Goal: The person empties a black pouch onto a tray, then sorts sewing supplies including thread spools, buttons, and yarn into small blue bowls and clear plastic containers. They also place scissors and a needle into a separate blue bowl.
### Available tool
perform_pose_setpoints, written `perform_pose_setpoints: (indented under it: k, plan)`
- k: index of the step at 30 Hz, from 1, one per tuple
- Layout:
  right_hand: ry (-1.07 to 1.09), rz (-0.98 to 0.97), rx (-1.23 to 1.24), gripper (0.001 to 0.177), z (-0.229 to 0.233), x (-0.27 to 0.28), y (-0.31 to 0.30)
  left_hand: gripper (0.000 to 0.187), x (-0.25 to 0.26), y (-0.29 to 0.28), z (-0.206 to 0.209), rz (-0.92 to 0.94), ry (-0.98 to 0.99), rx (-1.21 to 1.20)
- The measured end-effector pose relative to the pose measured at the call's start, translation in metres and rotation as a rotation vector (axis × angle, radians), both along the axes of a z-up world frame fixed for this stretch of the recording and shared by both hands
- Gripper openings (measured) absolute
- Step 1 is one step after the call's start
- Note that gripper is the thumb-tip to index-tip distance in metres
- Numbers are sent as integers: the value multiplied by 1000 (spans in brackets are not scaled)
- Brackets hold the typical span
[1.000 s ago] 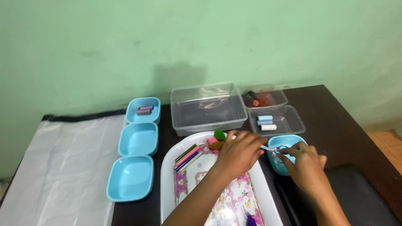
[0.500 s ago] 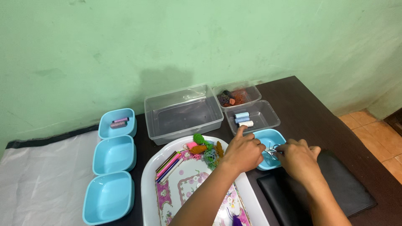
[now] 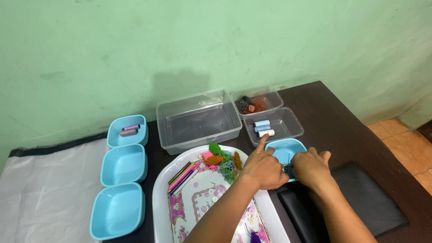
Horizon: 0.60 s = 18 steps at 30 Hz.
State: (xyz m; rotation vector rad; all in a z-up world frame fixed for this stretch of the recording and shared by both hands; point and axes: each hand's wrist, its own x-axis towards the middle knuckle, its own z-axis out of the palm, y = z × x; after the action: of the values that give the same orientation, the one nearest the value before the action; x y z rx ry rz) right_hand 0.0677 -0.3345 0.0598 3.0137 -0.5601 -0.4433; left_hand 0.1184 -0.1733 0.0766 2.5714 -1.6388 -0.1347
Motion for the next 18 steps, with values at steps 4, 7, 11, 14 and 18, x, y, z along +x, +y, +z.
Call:
perform_pose_setpoints:
  k: [4,7,11,14,18]
  plan:
    - [-103,0,-10,19,-5,-3,-7,48,1,1,-5,20,19,-102]
    - [-284,-24,50,17,4,-10,-13,41,1,9,-8,58,11,-329]
    - [-625,54,28,19,18,-26,2,34,-4,34,-7,223,-5,-619]
    - [-771,195,142,24,25,-36,31,41,-8,66,-7,360,-121,-704]
    - [-740,335,418,28,22,-43,79,48,-12,123,-14,478,-116,-605]
